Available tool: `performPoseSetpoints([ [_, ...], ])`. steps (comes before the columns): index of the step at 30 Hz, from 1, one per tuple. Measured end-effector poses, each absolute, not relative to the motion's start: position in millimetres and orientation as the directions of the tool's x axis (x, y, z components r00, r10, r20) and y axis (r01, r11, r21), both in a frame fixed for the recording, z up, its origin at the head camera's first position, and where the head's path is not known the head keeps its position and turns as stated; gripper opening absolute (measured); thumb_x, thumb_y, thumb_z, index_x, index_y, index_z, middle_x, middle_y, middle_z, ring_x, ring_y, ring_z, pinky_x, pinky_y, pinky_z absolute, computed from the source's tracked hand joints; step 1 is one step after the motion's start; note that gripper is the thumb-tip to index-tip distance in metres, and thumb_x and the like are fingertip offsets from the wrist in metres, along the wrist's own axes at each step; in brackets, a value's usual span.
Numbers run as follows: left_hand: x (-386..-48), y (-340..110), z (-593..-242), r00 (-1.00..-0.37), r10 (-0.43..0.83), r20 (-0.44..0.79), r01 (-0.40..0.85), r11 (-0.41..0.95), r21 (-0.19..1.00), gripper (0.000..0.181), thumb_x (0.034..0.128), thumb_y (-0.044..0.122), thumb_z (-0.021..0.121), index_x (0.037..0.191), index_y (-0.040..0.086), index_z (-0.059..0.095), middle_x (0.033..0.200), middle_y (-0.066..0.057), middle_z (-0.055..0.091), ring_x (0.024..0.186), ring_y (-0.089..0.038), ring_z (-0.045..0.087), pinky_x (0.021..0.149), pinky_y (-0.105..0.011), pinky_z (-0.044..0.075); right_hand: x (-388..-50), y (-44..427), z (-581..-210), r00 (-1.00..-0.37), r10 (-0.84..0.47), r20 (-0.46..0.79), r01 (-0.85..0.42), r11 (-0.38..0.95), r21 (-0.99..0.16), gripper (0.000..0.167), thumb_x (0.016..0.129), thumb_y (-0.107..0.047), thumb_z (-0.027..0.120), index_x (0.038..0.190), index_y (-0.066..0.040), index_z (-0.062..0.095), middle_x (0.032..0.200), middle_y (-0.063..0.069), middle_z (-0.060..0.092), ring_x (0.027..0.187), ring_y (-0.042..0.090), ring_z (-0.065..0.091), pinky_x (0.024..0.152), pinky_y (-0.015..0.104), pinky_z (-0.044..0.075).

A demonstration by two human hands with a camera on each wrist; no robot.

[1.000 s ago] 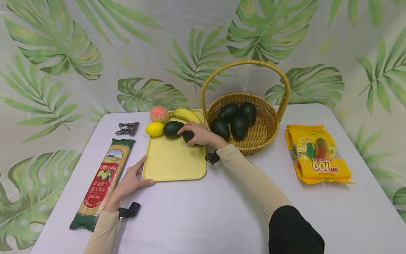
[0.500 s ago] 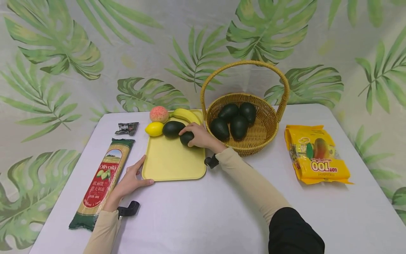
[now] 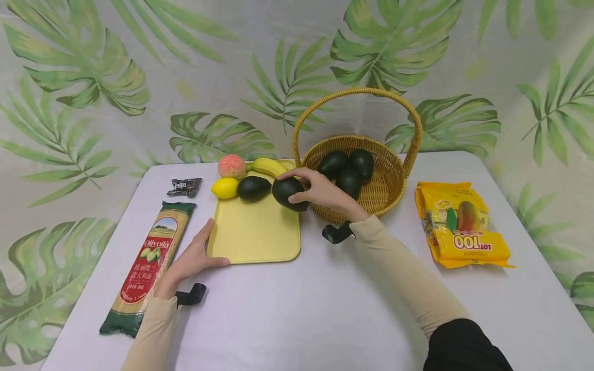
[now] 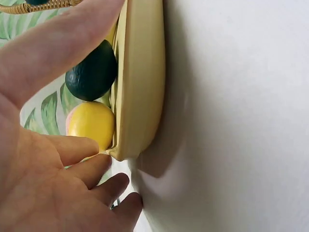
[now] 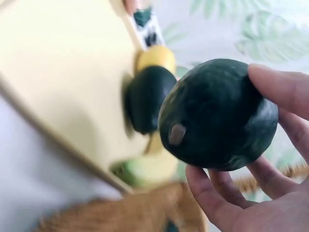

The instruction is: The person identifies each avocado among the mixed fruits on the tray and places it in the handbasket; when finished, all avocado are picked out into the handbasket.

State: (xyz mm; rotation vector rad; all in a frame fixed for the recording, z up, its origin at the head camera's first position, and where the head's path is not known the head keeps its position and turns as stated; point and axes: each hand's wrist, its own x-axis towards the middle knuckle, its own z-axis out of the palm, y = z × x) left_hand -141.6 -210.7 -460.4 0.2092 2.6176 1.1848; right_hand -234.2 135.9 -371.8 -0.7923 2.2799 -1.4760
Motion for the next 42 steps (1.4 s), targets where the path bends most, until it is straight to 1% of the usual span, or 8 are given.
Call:
performPoseSetpoints([
  [11, -147.1, -208.7, -459.4, -0.939, 0.286, -0.189, 0.059, 0.679, 0.732, 0.123, 0.0721, 0.028, 0.084, 0.148, -0.010, -0.005, 0.155, -0.027, -0.009, 0.141, -0.040, -0.007, 0.113, -0.053, 0.003, -235.9, 234.8, -366.2, -0.933, -0.358, -0.039, -0.103, 0.370, -0.923, 0.054, 0.090, -0.022, 0.069, 0.139, -0.015, 0.048, 0.145, 0.005, 0.035, 0.122, 0.035, 0.041, 0.098, 0.051, 0.038],
  [15, -146.3, -208.5, -460.0, -0.936, 0.294, -0.196, 0.061, 0.680, 0.730, 0.125, 0.0713, 0.030, 0.085, 0.148, -0.009, -0.006, 0.155, -0.025, -0.011, 0.141, -0.040, -0.008, 0.112, -0.053, 0.003, -235.2, 267.0, -366.3, -0.961, -0.272, -0.038, -0.077, 0.401, -0.913, 0.055, 0.092, -0.024, 0.066, 0.142, -0.015, 0.045, 0.148, 0.005, 0.033, 0.122, 0.030, 0.041, 0.097, 0.040, 0.038],
  [19, -146.2, -208.2, -461.3, -0.934, 0.295, -0.200, 0.059, 0.680, 0.731, 0.126, 0.0711, 0.031, 0.085, 0.148, -0.008, -0.007, 0.156, -0.023, -0.012, 0.142, -0.039, -0.009, 0.113, -0.053, 0.003, -234.2, 286.4, -366.7, -0.972, -0.231, -0.032, -0.074, 0.437, -0.896, 0.053, 0.095, -0.024, 0.062, 0.144, -0.015, 0.042, 0.146, 0.007, 0.034, 0.111, 0.026, 0.046, 0.085, 0.023, 0.043],
  [24, -145.3, -208.5, -461.3, -0.938, 0.284, -0.198, 0.048, 0.674, 0.737, 0.127, 0.0708, 0.030, 0.085, 0.148, -0.007, -0.008, 0.156, -0.023, -0.013, 0.142, -0.037, -0.008, 0.113, -0.052, 0.004, -233.9, 290.8, -366.1, -0.971, -0.233, -0.051, -0.067, 0.472, -0.879, 0.055, 0.095, -0.025, 0.061, 0.145, -0.013, 0.041, 0.146, 0.010, 0.032, 0.104, 0.023, 0.046, 0.080, 0.019, 0.044],
  [28, -144.9, -208.2, -462.3, -0.941, 0.274, -0.201, 0.040, 0.677, 0.735, 0.127, 0.0704, 0.031, 0.086, 0.148, -0.008, -0.007, 0.156, -0.023, -0.011, 0.142, -0.037, -0.006, 0.113, -0.051, 0.006, -236.5, 288.9, -368.1, -0.974, -0.222, -0.053, -0.076, 0.535, -0.841, 0.055, 0.095, -0.025, 0.062, 0.145, -0.013, 0.042, 0.140, 0.014, 0.037, 0.092, 0.026, 0.043, 0.070, 0.025, 0.041],
  [32, -144.6, -207.8, -463.4, -0.943, 0.261, -0.204, 0.031, 0.682, 0.731, 0.127, 0.0699, 0.032, 0.086, 0.149, -0.008, -0.005, 0.156, -0.024, -0.009, 0.143, -0.037, -0.003, 0.113, -0.051, 0.007, -239.5, 286.3, -372.8, -0.976, -0.216, -0.025, -0.119, 0.626, -0.771, 0.053, 0.093, -0.020, 0.065, 0.141, -0.008, 0.045, 0.137, 0.018, 0.040, 0.088, 0.031, 0.041, 0.070, 0.036, 0.037],
  [37, -145.3, -208.5, -463.5, -0.946, 0.247, -0.210, 0.020, 0.690, 0.724, 0.127, 0.0696, 0.032, 0.086, 0.149, -0.008, -0.004, 0.156, -0.026, -0.006, 0.142, -0.038, -0.002, 0.113, -0.051, 0.008, -241.6, 280.9, -380.3, -0.976, -0.214, 0.028, -0.176, 0.712, -0.680, 0.046, 0.091, -0.010, 0.066, 0.133, 0.000, 0.051, 0.136, 0.027, 0.042, 0.097, 0.040, 0.044, 0.080, 0.051, 0.039],
  [42, -146.2, -209.0, -465.0, -0.946, 0.238, -0.222, 0.006, 0.695, 0.719, 0.126, 0.0702, 0.033, 0.086, 0.149, -0.008, -0.004, 0.155, -0.027, -0.005, 0.142, -0.039, 0.000, 0.113, -0.051, 0.010, -242.3, 276.2, -386.9, -0.970, -0.241, -0.022, -0.185, 0.798, -0.574, 0.048, 0.088, -0.004, 0.065, 0.132, 0.005, 0.049, 0.128, 0.037, 0.040, 0.112, 0.052, 0.037, 0.092, 0.064, 0.033],
])
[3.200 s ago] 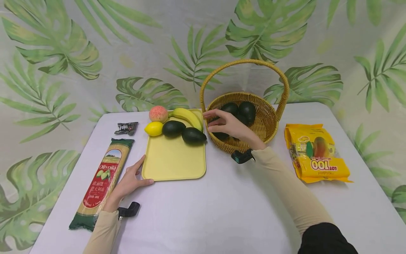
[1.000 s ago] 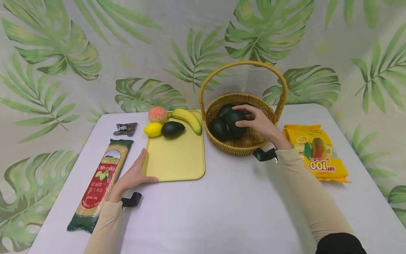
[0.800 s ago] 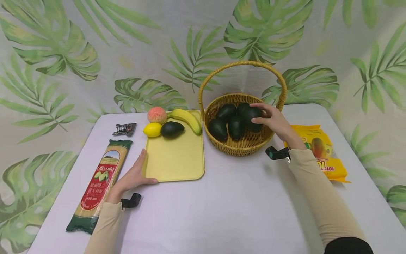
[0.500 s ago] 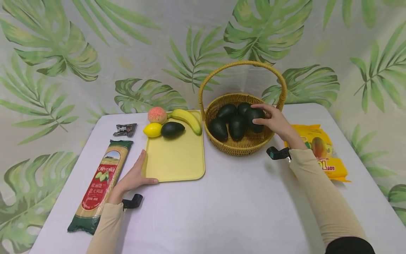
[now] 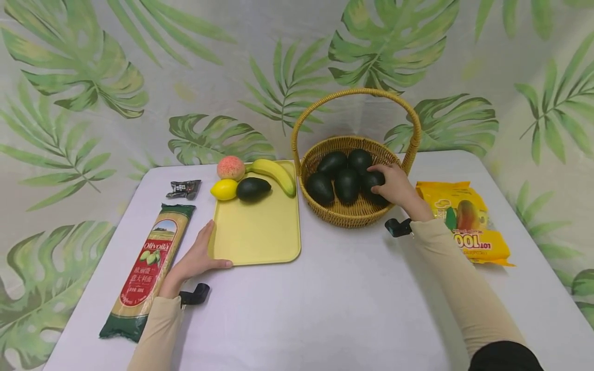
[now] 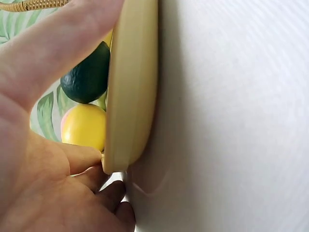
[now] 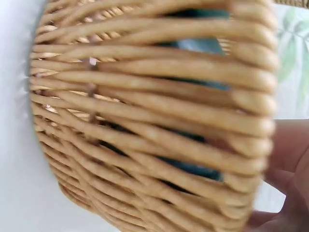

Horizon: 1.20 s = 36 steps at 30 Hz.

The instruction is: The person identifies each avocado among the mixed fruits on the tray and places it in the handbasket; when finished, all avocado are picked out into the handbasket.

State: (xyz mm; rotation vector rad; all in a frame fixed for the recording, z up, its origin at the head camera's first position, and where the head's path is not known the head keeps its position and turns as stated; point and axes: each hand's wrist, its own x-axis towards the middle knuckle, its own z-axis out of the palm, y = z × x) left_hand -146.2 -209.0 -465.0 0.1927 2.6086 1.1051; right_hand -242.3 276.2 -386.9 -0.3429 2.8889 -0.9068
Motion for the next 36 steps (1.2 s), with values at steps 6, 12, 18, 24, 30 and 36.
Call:
performPoseSetpoints([
  [6, -145.4, -208.0, -464.7, -0.947, 0.239, -0.216, 0.009, 0.689, 0.724, 0.125, 0.0704, 0.033, 0.086, 0.149, -0.007, -0.003, 0.155, -0.027, -0.004, 0.142, -0.039, 0.000, 0.113, -0.051, 0.010, -242.2, 274.3, -387.8, -0.965, -0.260, -0.009, -0.211, 0.801, -0.561, 0.051, 0.086, -0.001, 0.064, 0.134, 0.008, 0.046, 0.133, 0.037, 0.038, 0.119, 0.053, 0.035, 0.097, 0.065, 0.029],
  [12, -145.1, -208.9, -465.8, -0.950, 0.234, -0.205, 0.016, 0.695, 0.719, 0.125, 0.0700, 0.034, 0.086, 0.150, -0.007, -0.002, 0.155, -0.027, -0.004, 0.142, -0.039, 0.001, 0.113, -0.051, 0.010, -234.7, 269.9, -377.7, -0.969, -0.242, 0.055, -0.198, 0.621, -0.758, 0.049, 0.093, -0.010, 0.062, 0.137, 0.001, 0.046, 0.140, 0.024, 0.041, 0.120, 0.044, 0.044, 0.097, 0.050, 0.041],
  [18, -144.6, -209.1, -465.3, -0.953, 0.229, -0.197, 0.018, 0.694, 0.720, 0.125, 0.0698, 0.034, 0.086, 0.150, -0.007, -0.001, 0.156, -0.026, -0.002, 0.142, -0.039, 0.002, 0.113, -0.052, 0.011, -230.3, 245.6, -365.4, -0.943, -0.324, 0.073, -0.173, 0.290, -0.941, 0.048, 0.096, -0.015, 0.059, 0.139, -0.003, 0.044, 0.138, 0.015, 0.046, 0.115, 0.022, 0.053, 0.091, 0.019, 0.044],
  [24, -145.0, -209.0, -465.1, -0.953, 0.229, -0.197, 0.016, 0.689, 0.724, 0.124, 0.0701, 0.033, 0.086, 0.150, -0.007, 0.000, 0.156, -0.026, -0.002, 0.142, -0.038, 0.002, 0.113, -0.050, 0.010, -234.7, 202.4, -362.1, -0.871, -0.476, 0.122, -0.200, 0.117, -0.973, 0.045, 0.096, -0.011, 0.058, 0.138, -0.001, 0.045, 0.136, 0.017, 0.046, 0.119, 0.030, 0.050, 0.095, 0.028, 0.045],
  [30, -145.1, -209.8, -466.2, -0.954, 0.232, -0.192, 0.024, 0.694, 0.719, 0.124, 0.0699, 0.033, 0.086, 0.150, -0.007, 0.001, 0.156, -0.026, -0.001, 0.142, -0.039, 0.002, 0.113, -0.050, 0.011, -247.1, 152.2, -364.1, -0.786, -0.602, 0.139, -0.216, 0.056, -0.975, 0.046, 0.095, -0.009, 0.059, 0.138, 0.000, 0.045, 0.138, 0.020, 0.044, 0.122, 0.037, 0.045, 0.099, 0.036, 0.043],
  [36, -144.7, -210.2, -466.7, -0.956, 0.230, -0.183, 0.028, 0.691, 0.723, 0.124, 0.0697, 0.033, 0.086, 0.150, -0.007, 0.001, 0.156, -0.026, -0.001, 0.142, -0.038, 0.003, 0.113, -0.050, 0.011, -264.1, 103.8, -369.8, -0.732, -0.663, 0.157, -0.276, 0.078, -0.958, 0.048, 0.093, -0.005, 0.060, 0.138, 0.001, 0.045, 0.139, 0.018, 0.045, 0.126, 0.035, 0.043, 0.101, 0.038, 0.040],
])
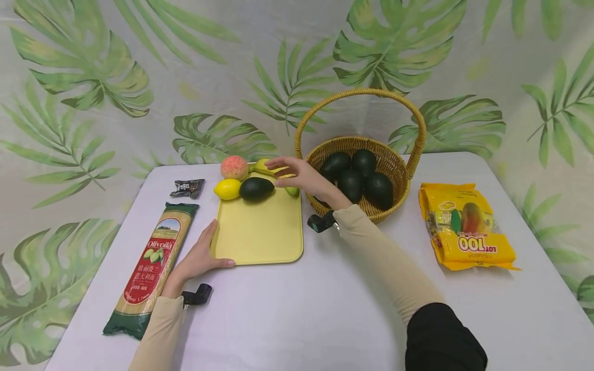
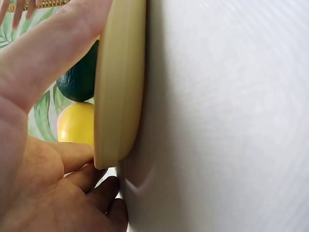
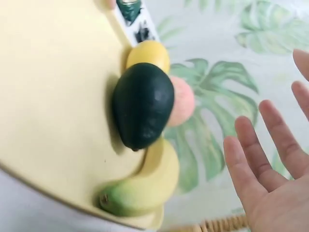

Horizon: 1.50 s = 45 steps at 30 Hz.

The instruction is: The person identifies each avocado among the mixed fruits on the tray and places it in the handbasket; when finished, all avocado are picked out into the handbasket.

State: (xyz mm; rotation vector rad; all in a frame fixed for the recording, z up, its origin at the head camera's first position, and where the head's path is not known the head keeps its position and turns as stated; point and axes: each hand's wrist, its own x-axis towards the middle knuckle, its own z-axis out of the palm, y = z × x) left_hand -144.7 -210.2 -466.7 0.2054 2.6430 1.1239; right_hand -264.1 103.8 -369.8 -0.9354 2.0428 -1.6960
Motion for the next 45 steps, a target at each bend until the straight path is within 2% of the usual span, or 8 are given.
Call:
performPoseSetpoints([
  [7, -144.6, -209.4, -467.1, -0.957, 0.234, -0.173, 0.038, 0.691, 0.722, 0.123, 0.0699, 0.033, 0.086, 0.150, -0.007, 0.001, 0.156, -0.026, 0.000, 0.142, -0.039, 0.004, 0.113, -0.051, 0.012, -286.5, 68.4, -381.3, -0.689, -0.714, 0.121, -0.339, 0.171, -0.925, 0.055, 0.089, -0.004, 0.064, 0.141, -0.003, 0.044, 0.146, 0.013, 0.039, 0.132, 0.031, 0.034, 0.108, 0.054, 0.024],
  [11, -144.4, -209.6, -467.3, -0.955, 0.234, -0.181, 0.034, 0.695, 0.718, 0.123, 0.0705, 0.035, 0.085, 0.150, -0.007, 0.001, 0.156, -0.025, 0.000, 0.142, -0.038, 0.003, 0.113, -0.051, 0.012, -296.2, 55.5, -389.0, -0.660, -0.745, 0.096, -0.381, 0.221, -0.898, 0.059, 0.086, -0.004, 0.066, 0.141, -0.005, 0.045, 0.149, 0.011, 0.036, 0.137, 0.030, 0.027, 0.110, 0.055, 0.020],
  [17, -143.0, -210.4, -464.7, -0.953, 0.241, -0.184, 0.037, 0.695, 0.718, 0.122, 0.0719, 0.034, 0.085, 0.150, -0.007, 0.000, 0.155, -0.027, -0.001, 0.142, -0.040, 0.004, 0.112, -0.053, 0.013, -306.9, 35.7, -404.2, -0.627, -0.773, 0.094, -0.384, 0.201, -0.901, 0.064, 0.082, 0.003, 0.067, 0.141, 0.002, 0.043, 0.149, 0.016, 0.035, 0.140, 0.027, 0.022, 0.112, 0.053, 0.016],
  [26, -143.3, -209.6, -464.4, -0.952, 0.241, -0.188, 0.032, 0.691, 0.722, 0.121, 0.0730, 0.032, 0.084, 0.150, -0.006, 0.000, 0.156, -0.026, -0.001, 0.142, -0.040, 0.004, 0.112, -0.052, 0.013, -310.3, 18.8, -421.2, -0.680, -0.732, 0.041, -0.448, 0.371, -0.813, 0.063, 0.075, 0.010, 0.067, 0.136, 0.002, 0.050, 0.142, 0.017, 0.045, 0.131, 0.029, 0.037, 0.107, 0.037, 0.028],
  [30, -143.4, -209.9, -465.0, -0.952, 0.238, -0.191, 0.029, 0.693, 0.720, 0.121, 0.0728, 0.032, 0.084, 0.150, -0.006, 0.000, 0.156, -0.026, -0.001, 0.142, -0.039, 0.004, 0.113, -0.051, 0.013, -307.3, 15.0, -425.3, -0.759, -0.651, 0.022, -0.430, 0.474, -0.768, 0.055, 0.078, 0.007, 0.069, 0.130, -0.007, 0.057, 0.136, 0.012, 0.049, 0.123, 0.027, 0.041, 0.102, 0.037, 0.033],
  [34, -143.2, -209.7, -466.4, -0.953, 0.237, -0.190, 0.031, 0.697, 0.716, 0.121, 0.0722, 0.033, 0.085, 0.150, -0.007, 0.000, 0.156, -0.026, -0.001, 0.142, -0.039, 0.004, 0.113, -0.052, 0.013, -302.1, 16.8, -421.2, -0.812, -0.583, 0.021, -0.384, 0.507, -0.772, 0.044, 0.081, 0.003, 0.070, 0.123, -0.009, 0.062, 0.128, 0.011, 0.052, 0.117, 0.026, 0.044, 0.096, 0.038, 0.039],
  [37, -143.2, -210.3, -466.8, -0.955, 0.234, -0.183, 0.036, 0.702, 0.711, 0.122, 0.0713, 0.034, 0.085, 0.150, -0.007, 0.001, 0.156, -0.026, 0.000, 0.142, -0.039, 0.004, 0.112, -0.052, 0.013, -300.9, 19.7, -418.6, -0.818, -0.575, 0.013, -0.370, 0.509, -0.777, 0.040, 0.084, 0.001, 0.069, 0.122, -0.008, 0.062, 0.126, 0.012, 0.051, 0.117, 0.027, 0.045, 0.095, 0.039, 0.041],
  [45, -143.4, -210.3, -466.9, -0.956, 0.236, -0.177, 0.040, 0.699, 0.714, 0.122, 0.0715, 0.034, 0.085, 0.150, -0.007, 0.001, 0.156, -0.027, 0.000, 0.142, -0.041, 0.004, 0.112, -0.053, 0.013, -298.7, 24.5, -423.0, -0.813, -0.581, -0.027, -0.352, 0.529, -0.772, 0.048, 0.085, -0.002, 0.071, 0.129, -0.013, 0.054, 0.134, 0.011, 0.048, 0.123, 0.026, 0.043, 0.101, 0.040, 0.036],
])
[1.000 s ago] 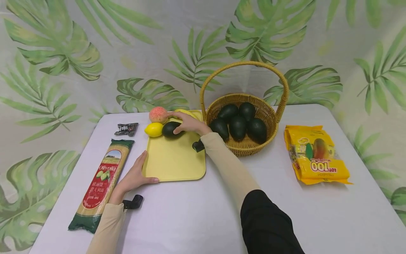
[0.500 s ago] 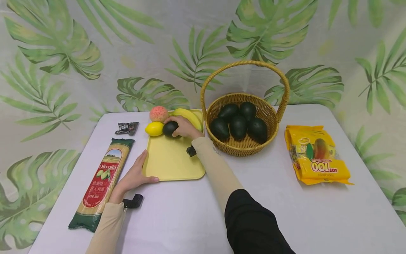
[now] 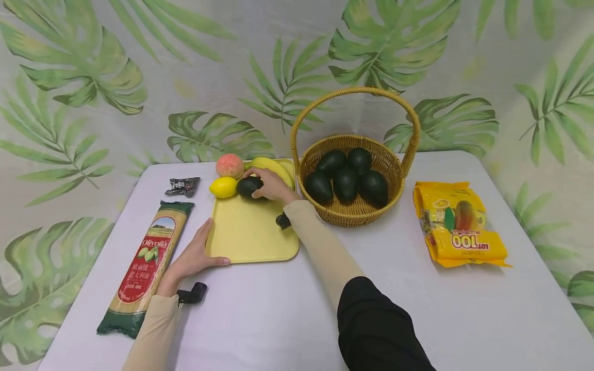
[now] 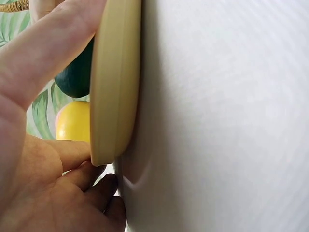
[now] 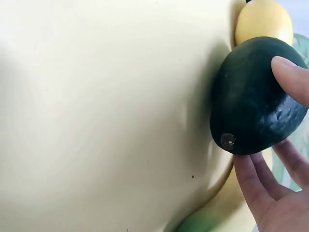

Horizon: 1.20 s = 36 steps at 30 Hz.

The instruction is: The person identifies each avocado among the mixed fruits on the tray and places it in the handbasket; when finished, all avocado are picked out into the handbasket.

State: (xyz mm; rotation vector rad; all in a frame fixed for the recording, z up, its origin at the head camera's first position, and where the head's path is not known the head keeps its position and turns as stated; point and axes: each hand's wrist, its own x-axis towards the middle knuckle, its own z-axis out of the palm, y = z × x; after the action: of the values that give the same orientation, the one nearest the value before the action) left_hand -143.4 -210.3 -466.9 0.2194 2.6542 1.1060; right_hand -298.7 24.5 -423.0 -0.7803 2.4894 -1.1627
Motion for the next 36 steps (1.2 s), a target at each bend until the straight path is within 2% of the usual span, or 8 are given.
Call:
performPoseSetpoints([
  [4, -144.3, -208.4, -466.3, -0.954, 0.238, -0.182, 0.037, 0.696, 0.717, 0.122, 0.0715, 0.034, 0.085, 0.150, -0.007, 0.000, 0.156, -0.027, 0.000, 0.142, -0.041, 0.004, 0.112, -0.053, 0.012, -294.2, 30.9, -419.4, -0.829, -0.559, 0.003, -0.341, 0.502, -0.795, 0.047, 0.085, -0.005, 0.072, 0.129, -0.013, 0.056, 0.134, 0.010, 0.049, 0.120, 0.025, 0.044, 0.099, 0.041, 0.038],
  [9, -144.0, -206.5, -466.5, -0.953, 0.237, -0.191, 0.029, 0.697, 0.717, 0.122, 0.0712, 0.034, 0.085, 0.150, -0.006, 0.000, 0.156, -0.026, 0.000, 0.142, -0.040, 0.004, 0.113, -0.052, 0.012, -285.2, 50.8, -403.6, -0.803, -0.594, 0.047, -0.355, 0.414, -0.838, 0.046, 0.087, -0.008, 0.070, 0.130, -0.012, 0.055, 0.135, 0.009, 0.048, 0.119, 0.027, 0.046, 0.097, 0.041, 0.040],
  [16, -144.2, -206.3, -465.7, -0.954, 0.241, -0.178, 0.041, 0.694, 0.719, 0.123, 0.0699, 0.032, 0.086, 0.150, -0.007, 0.001, 0.155, -0.027, 0.000, 0.142, -0.040, 0.003, 0.113, -0.052, 0.011, -259.9, 107.0, -370.6, -0.793, -0.607, 0.047, -0.326, 0.358, -0.875, 0.051, 0.086, -0.019, 0.072, 0.134, -0.016, 0.052, 0.139, 0.010, 0.045, 0.116, 0.029, 0.051, 0.096, 0.042, 0.043],
  [19, -144.1, -206.5, -465.4, -0.954, 0.242, -0.177, 0.042, 0.692, 0.721, 0.123, 0.0701, 0.031, 0.086, 0.150, -0.007, 0.001, 0.155, -0.027, -0.001, 0.142, -0.040, 0.003, 0.113, -0.052, 0.010, -249.1, 137.9, -362.3, -0.800, -0.598, 0.057, -0.325, 0.351, -0.878, 0.052, 0.087, -0.019, 0.072, 0.135, -0.015, 0.051, 0.138, 0.011, 0.046, 0.116, 0.028, 0.052, 0.096, 0.043, 0.042],
  [25, -143.0, -207.6, -464.3, -0.955, 0.239, -0.174, 0.042, 0.693, 0.720, 0.124, 0.0699, 0.032, 0.086, 0.149, -0.008, 0.000, 0.155, -0.028, -0.001, 0.142, -0.041, 0.002, 0.113, -0.052, 0.010, -234.8, 202.4, -360.9, -0.847, -0.530, 0.045, -0.292, 0.393, -0.872, 0.051, 0.089, -0.013, 0.069, 0.136, -0.011, 0.049, 0.138, 0.012, 0.044, 0.121, 0.031, 0.048, 0.098, 0.048, 0.040],
  [32, -143.2, -209.4, -466.1, -0.956, 0.235, -0.177, 0.038, 0.695, 0.718, 0.124, 0.0702, 0.033, 0.086, 0.150, -0.007, 0.000, 0.155, -0.027, -0.002, 0.142, -0.041, 0.002, 0.113, -0.052, 0.010, -226.1, 260.8, -371.9, -0.904, -0.427, 0.015, -0.246, 0.490, -0.836, 0.052, 0.089, -0.012, 0.069, 0.137, -0.011, 0.049, 0.138, 0.013, 0.044, 0.118, 0.033, 0.048, 0.096, 0.049, 0.039],
  [34, -143.1, -209.6, -466.1, -0.956, 0.237, -0.175, 0.041, 0.697, 0.716, 0.124, 0.0702, 0.034, 0.086, 0.149, -0.008, 0.000, 0.155, -0.028, -0.001, 0.141, -0.042, 0.003, 0.112, -0.054, 0.010, -223.8, 269.9, -374.7, -0.905, -0.425, 0.017, -0.248, 0.495, -0.833, 0.052, 0.090, -0.011, 0.068, 0.138, -0.009, 0.047, 0.139, 0.014, 0.043, 0.121, 0.034, 0.045, 0.097, 0.049, 0.038],
  [36, -142.9, -209.9, -466.2, -0.956, 0.234, -0.175, 0.040, 0.698, 0.715, 0.124, 0.0699, 0.033, 0.086, 0.149, -0.008, 0.000, 0.155, -0.028, -0.001, 0.141, -0.042, 0.003, 0.112, -0.054, 0.011, -221.3, 275.7, -376.4, -0.907, -0.420, 0.010, -0.243, 0.505, -0.828, 0.052, 0.090, -0.011, 0.067, 0.138, -0.008, 0.047, 0.139, 0.014, 0.042, 0.121, 0.034, 0.045, 0.096, 0.043, 0.040],
])
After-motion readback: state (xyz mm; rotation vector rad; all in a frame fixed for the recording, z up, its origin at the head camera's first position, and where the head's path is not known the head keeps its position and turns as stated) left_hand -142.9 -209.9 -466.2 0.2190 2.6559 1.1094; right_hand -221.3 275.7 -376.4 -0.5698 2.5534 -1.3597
